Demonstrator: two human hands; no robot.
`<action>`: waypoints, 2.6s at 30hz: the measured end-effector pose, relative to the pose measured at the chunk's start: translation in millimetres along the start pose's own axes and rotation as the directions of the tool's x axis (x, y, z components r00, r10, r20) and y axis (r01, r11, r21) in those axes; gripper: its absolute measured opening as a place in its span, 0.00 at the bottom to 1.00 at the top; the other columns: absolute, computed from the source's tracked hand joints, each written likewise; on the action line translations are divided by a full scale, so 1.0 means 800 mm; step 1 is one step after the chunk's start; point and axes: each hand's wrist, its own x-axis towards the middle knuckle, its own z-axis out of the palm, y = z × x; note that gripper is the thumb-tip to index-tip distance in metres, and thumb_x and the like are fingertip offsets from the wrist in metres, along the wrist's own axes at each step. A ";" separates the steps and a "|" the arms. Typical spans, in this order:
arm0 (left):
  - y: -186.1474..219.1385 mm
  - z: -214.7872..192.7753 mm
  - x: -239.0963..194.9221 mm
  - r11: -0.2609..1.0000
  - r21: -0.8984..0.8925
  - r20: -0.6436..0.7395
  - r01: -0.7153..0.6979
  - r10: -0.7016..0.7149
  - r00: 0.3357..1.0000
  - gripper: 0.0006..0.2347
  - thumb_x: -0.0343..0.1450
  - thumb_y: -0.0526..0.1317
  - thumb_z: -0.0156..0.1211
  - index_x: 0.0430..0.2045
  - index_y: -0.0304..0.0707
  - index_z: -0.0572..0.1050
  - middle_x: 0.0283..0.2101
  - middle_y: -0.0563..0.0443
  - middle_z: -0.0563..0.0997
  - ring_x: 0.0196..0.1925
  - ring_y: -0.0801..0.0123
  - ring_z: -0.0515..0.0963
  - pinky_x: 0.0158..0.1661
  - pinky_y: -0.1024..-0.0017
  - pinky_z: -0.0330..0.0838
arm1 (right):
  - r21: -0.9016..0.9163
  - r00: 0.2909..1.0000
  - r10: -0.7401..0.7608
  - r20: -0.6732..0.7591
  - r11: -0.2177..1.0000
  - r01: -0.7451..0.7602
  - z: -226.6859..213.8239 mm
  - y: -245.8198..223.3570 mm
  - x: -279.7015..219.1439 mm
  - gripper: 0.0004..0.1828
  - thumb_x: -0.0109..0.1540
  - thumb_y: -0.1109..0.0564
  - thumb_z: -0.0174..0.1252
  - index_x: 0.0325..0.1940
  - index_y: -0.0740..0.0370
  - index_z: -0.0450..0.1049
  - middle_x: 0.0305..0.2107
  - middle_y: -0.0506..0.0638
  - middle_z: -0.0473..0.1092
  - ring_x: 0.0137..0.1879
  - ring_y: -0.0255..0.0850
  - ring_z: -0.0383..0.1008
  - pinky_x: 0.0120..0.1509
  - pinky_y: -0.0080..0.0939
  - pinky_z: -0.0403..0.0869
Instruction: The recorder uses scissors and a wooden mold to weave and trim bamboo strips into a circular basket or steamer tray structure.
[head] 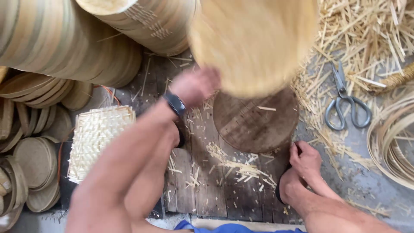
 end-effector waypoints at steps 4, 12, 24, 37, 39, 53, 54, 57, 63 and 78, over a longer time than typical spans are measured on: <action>-0.146 -0.045 -0.001 0.949 0.061 -0.010 0.311 -0.311 0.950 0.17 0.66 0.25 0.55 0.45 0.44 0.78 0.49 0.50 0.82 0.52 0.61 0.80 0.51 0.64 0.78 | -0.034 1.000 -0.009 0.003 0.999 0.009 0.008 0.012 0.000 0.13 0.66 0.48 0.57 0.38 0.59 0.78 0.27 0.60 0.74 0.35 0.58 0.76 0.40 0.54 0.73; -0.256 -0.026 -0.066 0.713 -0.078 -0.093 0.696 -0.701 0.707 0.13 0.67 0.21 0.52 0.36 0.33 0.81 0.29 0.38 0.81 0.32 0.52 0.82 0.37 0.58 0.77 | -0.006 0.999 0.034 0.027 0.999 -0.034 -0.001 -0.002 -0.002 0.13 0.66 0.47 0.57 0.40 0.59 0.79 0.26 0.59 0.74 0.32 0.56 0.76 0.39 0.52 0.73; -0.271 -0.010 -0.079 0.611 -0.169 0.085 0.774 -0.773 0.629 0.07 0.70 0.25 0.55 0.33 0.34 0.80 0.28 0.39 0.78 0.32 0.51 0.80 0.35 0.57 0.74 | -0.032 0.999 0.028 0.040 0.999 -0.027 0.003 0.005 0.000 0.14 0.66 0.46 0.58 0.42 0.58 0.80 0.26 0.58 0.75 0.33 0.53 0.77 0.40 0.50 0.73; 0.031 -0.018 -0.347 0.389 0.105 0.470 0.915 -0.831 0.299 0.45 0.67 0.63 0.58 0.70 0.25 0.52 0.73 0.27 0.57 0.74 0.40 0.55 0.69 0.50 0.49 | -0.062 0.998 0.020 0.055 0.998 -0.016 0.007 0.013 0.001 0.14 0.68 0.46 0.57 0.43 0.58 0.79 0.27 0.57 0.75 0.32 0.51 0.76 0.40 0.49 0.73; 0.082 -0.036 -0.374 0.071 0.579 0.628 0.812 -0.674 -0.389 0.48 0.61 0.69 0.65 0.61 0.19 0.58 0.72 0.23 0.51 0.75 0.37 0.48 0.72 0.53 0.40 | -0.058 0.998 0.030 0.058 0.998 -0.027 0.005 0.009 -0.001 0.14 0.68 0.46 0.57 0.43 0.58 0.79 0.27 0.57 0.75 0.32 0.51 0.76 0.40 0.49 0.73; 0.047 -0.122 -0.519 0.089 0.426 0.190 0.900 -0.982 0.007 0.16 0.72 0.51 0.64 0.23 0.37 0.83 0.27 0.35 0.83 0.30 0.47 0.82 0.42 0.52 0.75 | -0.077 0.997 -0.041 0.068 0.996 0.046 0.015 0.043 0.004 0.14 0.70 0.46 0.57 0.46 0.59 0.79 0.27 0.58 0.74 0.32 0.51 0.75 0.42 0.49 0.73; 0.029 -0.151 -0.497 0.035 0.299 0.191 0.954 -0.981 -0.024 0.15 0.68 0.51 0.70 0.25 0.36 0.84 0.28 0.35 0.84 0.29 0.50 0.83 0.41 0.54 0.76 | -0.078 0.997 -0.061 0.050 0.995 0.065 0.018 0.048 0.006 0.14 0.71 0.47 0.58 0.46 0.59 0.79 0.28 0.58 0.74 0.32 0.51 0.75 0.42 0.49 0.72; 0.031 -0.164 -0.501 -0.329 -0.074 0.306 0.942 -0.906 -0.292 0.15 0.69 0.48 0.75 0.38 0.35 0.83 0.35 0.34 0.83 0.34 0.47 0.82 0.36 0.57 0.76 | -0.076 0.996 -0.077 0.037 0.994 0.079 0.018 0.050 0.005 0.14 0.71 0.46 0.58 0.46 0.60 0.79 0.28 0.58 0.74 0.33 0.51 0.75 0.42 0.49 0.72; -0.005 -0.182 -0.511 0.062 0.843 0.044 0.534 -0.998 0.047 0.19 0.84 0.47 0.60 0.24 0.37 0.83 0.23 0.43 0.82 0.22 0.64 0.79 0.24 0.65 0.73 | -0.027 0.993 -0.111 0.031 0.993 0.112 0.025 0.067 0.009 0.15 0.72 0.47 0.59 0.46 0.61 0.79 0.29 0.57 0.74 0.33 0.49 0.76 0.42 0.48 0.73; 0.032 -0.338 -0.163 0.785 -0.118 -0.109 0.608 -0.619 0.778 0.05 0.78 0.26 0.57 0.43 0.25 0.79 0.32 0.44 0.80 0.30 0.70 0.78 0.32 0.77 0.68 | -0.008 0.995 -0.101 0.022 0.995 0.101 0.017 0.052 0.012 0.14 0.71 0.49 0.59 0.44 0.63 0.79 0.27 0.57 0.73 0.32 0.46 0.73 0.41 0.46 0.72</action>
